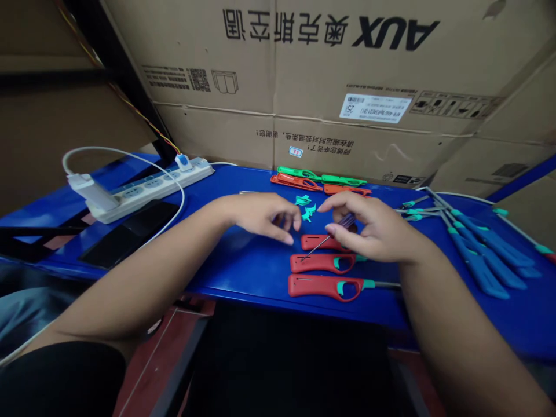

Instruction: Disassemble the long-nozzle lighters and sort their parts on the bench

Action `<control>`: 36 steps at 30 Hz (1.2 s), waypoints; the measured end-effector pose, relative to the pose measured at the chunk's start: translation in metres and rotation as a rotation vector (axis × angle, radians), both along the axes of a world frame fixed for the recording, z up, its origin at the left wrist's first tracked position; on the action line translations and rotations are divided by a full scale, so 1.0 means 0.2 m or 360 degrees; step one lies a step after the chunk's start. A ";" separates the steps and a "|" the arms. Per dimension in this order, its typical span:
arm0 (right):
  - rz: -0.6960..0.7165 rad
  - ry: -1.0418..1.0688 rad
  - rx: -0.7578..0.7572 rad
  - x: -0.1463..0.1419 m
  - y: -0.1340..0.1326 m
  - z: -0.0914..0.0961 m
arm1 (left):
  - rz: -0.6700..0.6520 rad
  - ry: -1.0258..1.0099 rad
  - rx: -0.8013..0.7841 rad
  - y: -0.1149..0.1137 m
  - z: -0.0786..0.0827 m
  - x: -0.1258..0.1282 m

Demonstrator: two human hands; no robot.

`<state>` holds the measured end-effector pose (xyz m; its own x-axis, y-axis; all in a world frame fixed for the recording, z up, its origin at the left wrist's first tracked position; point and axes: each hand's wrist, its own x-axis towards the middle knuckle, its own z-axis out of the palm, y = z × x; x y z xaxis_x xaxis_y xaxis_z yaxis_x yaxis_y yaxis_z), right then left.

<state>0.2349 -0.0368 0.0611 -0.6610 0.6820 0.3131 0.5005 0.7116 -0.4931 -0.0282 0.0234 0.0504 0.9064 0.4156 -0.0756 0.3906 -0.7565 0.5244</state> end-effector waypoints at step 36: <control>0.0164 -0.0914 0.0268 -0.23 -0.07 0.20 | 0.0071 0.0290 -0.0054 -0.07 -0.14 0.14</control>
